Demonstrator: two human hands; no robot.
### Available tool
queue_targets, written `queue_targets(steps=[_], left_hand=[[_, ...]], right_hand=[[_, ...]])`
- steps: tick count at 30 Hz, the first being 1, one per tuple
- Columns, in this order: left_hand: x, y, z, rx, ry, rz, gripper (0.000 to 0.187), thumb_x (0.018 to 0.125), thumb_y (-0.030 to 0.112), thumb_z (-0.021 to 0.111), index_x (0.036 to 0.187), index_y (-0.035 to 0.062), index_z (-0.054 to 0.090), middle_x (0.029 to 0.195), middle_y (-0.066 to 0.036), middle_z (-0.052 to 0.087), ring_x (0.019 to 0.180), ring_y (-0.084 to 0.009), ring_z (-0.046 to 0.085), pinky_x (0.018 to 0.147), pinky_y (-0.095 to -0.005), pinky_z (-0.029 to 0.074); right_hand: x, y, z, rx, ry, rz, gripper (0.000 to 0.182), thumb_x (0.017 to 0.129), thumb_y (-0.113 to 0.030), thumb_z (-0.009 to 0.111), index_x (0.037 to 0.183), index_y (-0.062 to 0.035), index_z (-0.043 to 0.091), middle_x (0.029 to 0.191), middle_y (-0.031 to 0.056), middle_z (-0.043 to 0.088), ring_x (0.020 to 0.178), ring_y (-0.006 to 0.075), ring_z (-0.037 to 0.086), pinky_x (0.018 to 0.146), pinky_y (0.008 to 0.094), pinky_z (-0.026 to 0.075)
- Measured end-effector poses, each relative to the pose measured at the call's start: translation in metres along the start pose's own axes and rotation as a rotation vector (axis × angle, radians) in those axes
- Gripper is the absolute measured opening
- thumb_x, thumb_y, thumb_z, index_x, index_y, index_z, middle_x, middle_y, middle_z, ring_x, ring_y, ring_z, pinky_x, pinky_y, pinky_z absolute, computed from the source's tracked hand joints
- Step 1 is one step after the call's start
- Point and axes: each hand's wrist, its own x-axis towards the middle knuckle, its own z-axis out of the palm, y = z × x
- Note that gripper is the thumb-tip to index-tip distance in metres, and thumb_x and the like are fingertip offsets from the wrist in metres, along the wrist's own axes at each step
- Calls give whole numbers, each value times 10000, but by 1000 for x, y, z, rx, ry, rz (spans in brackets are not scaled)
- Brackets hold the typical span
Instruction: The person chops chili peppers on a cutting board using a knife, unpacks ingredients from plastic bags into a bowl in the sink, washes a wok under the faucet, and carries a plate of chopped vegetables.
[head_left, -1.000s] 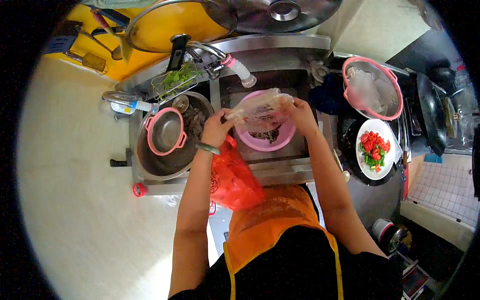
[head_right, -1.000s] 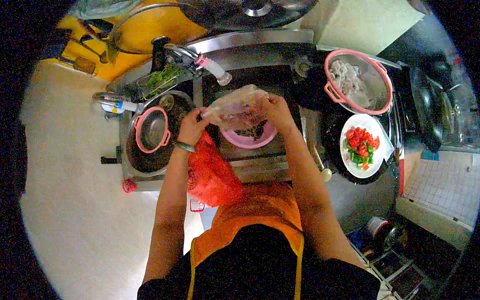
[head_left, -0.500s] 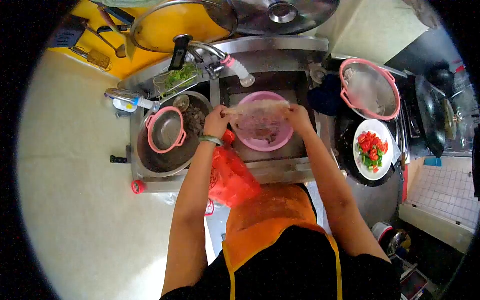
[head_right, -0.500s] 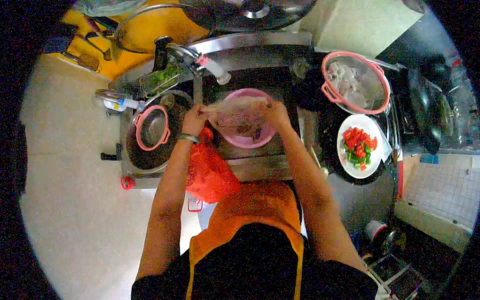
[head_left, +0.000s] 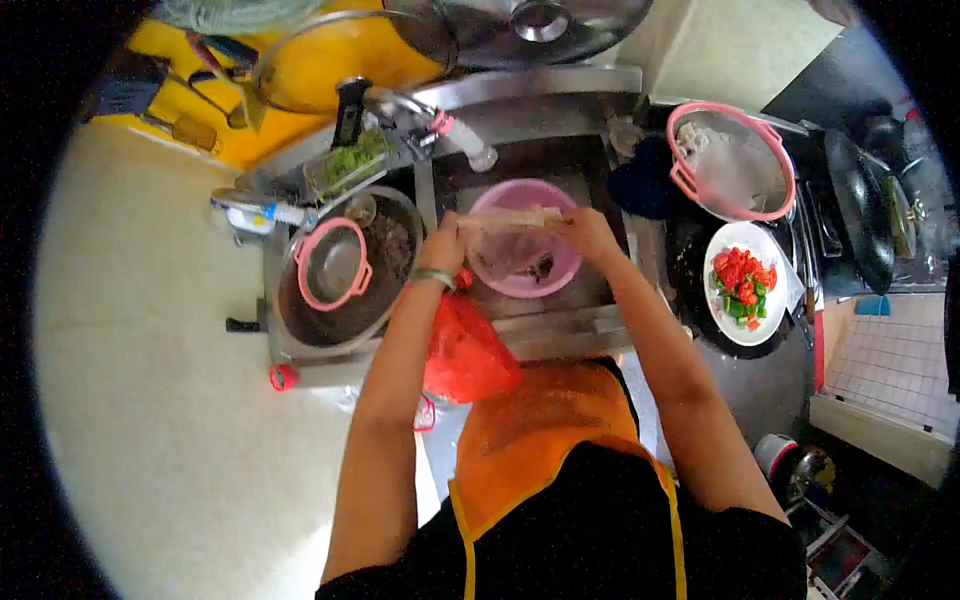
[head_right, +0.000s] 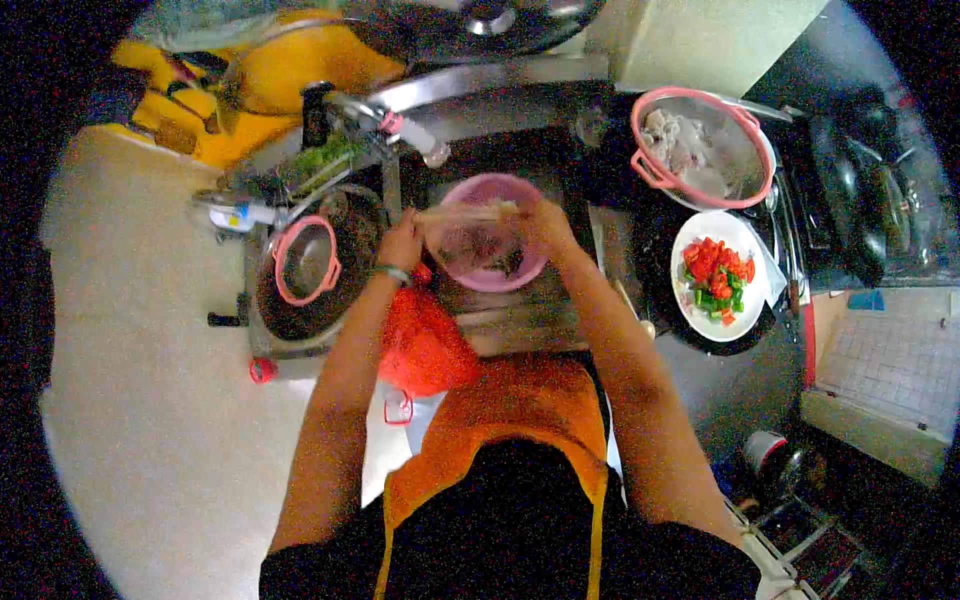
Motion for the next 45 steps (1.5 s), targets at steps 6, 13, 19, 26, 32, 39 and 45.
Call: queue_targets(steps=[6,13,19,26,32,39,45], left_hand=[[10,8,3,-93,55,-166,543,921,383,417,1229,-64,433,1116,-326,535,1077,-435,504,899,-430,405],[6,20,-7,-354,20,-287,582,888,425,498,1198,-66,456,1115,-257,568,1005,-378,569,872,-411,444],[-4,39,-7,-114,-31,53,451,801,301,652,1107,-14,552,1022,-215,621,878,-344,624,761,-397,482],[14,-12,42,-253,29,107,364,842,301,584,1072,19,581,1012,-179,631,858,-309,620,769,-378,475],[7,11,40,-881,-70,-99,559,847,368,593,1252,35,401,1045,-102,578,903,-218,590,762,-318,471],[12,22,68,-592,-114,-53,405,764,212,706,1075,-14,579,957,-123,648,838,-212,616,751,-324,482],[11,29,48,-295,-62,31,246,793,105,632,997,-30,613,948,-152,668,830,-262,639,741,-349,486]], right_hand=[[0,-18,3,612,137,111,285,874,-260,600,998,-6,638,786,21,628,665,86,552,595,241,448],[3,-28,-8,464,140,5,300,843,-211,598,1031,21,607,880,130,672,778,194,637,699,327,494],[6,-35,5,685,161,-101,295,848,-178,588,1052,35,570,932,150,660,818,202,641,715,326,496],[-11,-77,-34,790,108,32,230,890,-121,545,1073,19,560,954,99,649,857,172,623,728,288,501],[-10,-69,-37,891,132,-3,267,907,-192,561,1101,-8,567,951,32,629,817,93,563,708,232,438],[-12,-66,-41,863,161,39,249,908,-194,559,1078,-13,577,919,18,618,798,91,548,698,233,426],[-11,-58,-51,883,191,29,243,903,-211,572,1050,-17,580,919,12,618,806,87,553,713,238,435]])
